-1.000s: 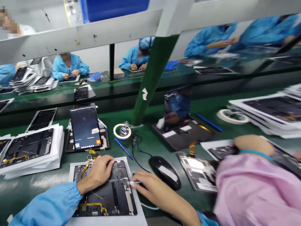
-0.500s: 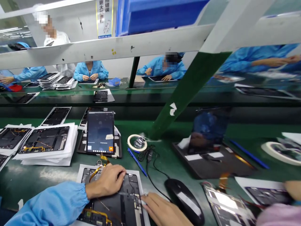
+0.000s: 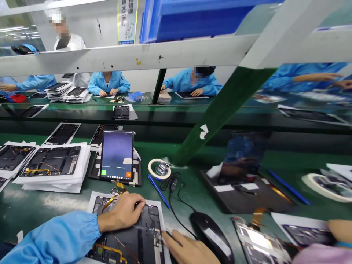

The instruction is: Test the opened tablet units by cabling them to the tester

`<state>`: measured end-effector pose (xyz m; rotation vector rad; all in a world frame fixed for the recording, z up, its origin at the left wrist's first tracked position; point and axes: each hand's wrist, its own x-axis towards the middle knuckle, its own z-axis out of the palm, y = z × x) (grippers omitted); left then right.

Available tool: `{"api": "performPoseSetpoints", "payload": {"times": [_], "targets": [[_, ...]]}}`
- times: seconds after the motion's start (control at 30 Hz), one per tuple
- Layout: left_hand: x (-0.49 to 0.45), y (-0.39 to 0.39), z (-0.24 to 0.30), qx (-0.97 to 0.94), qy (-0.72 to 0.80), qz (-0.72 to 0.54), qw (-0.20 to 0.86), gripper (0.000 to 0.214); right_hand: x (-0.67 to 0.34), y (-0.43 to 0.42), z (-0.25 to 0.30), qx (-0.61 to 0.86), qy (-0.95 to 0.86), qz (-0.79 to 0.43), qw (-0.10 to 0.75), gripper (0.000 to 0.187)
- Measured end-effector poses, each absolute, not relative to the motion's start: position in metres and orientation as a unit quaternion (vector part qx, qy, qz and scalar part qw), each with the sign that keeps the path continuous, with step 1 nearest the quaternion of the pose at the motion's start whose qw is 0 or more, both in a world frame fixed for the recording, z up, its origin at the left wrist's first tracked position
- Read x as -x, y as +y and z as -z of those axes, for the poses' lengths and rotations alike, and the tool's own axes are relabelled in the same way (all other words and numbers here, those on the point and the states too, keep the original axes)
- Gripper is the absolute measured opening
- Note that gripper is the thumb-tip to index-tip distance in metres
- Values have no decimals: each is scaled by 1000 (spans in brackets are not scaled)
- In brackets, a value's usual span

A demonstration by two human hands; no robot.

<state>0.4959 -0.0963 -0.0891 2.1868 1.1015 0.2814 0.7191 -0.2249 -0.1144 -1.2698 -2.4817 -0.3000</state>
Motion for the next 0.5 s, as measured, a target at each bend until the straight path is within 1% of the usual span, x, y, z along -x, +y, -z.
{"api": "performPoseSetpoints", "payload": {"times": [0.07,0.17,0.23,0.3,0.4,0.5], "targets": [[-496,-96,88,-834,427,-107,332,24,-724,-226,114,453,-869,87,179,33],[-497,-94,88,-836,423,-110,331,24,-723,-222,109,501,-825,27,258,25],[-496,-93,89,-842,415,-112,327,24,-714,-211,105,543,-776,0,320,30],[-496,-92,90,-848,408,-115,318,24,-701,-192,102,575,-738,-10,353,35],[-497,-90,94,-859,397,-125,299,24,-684,-156,103,596,-722,-6,351,41],[-494,-92,96,-881,358,-165,262,24,-680,-137,105,609,-717,39,338,42]]}}
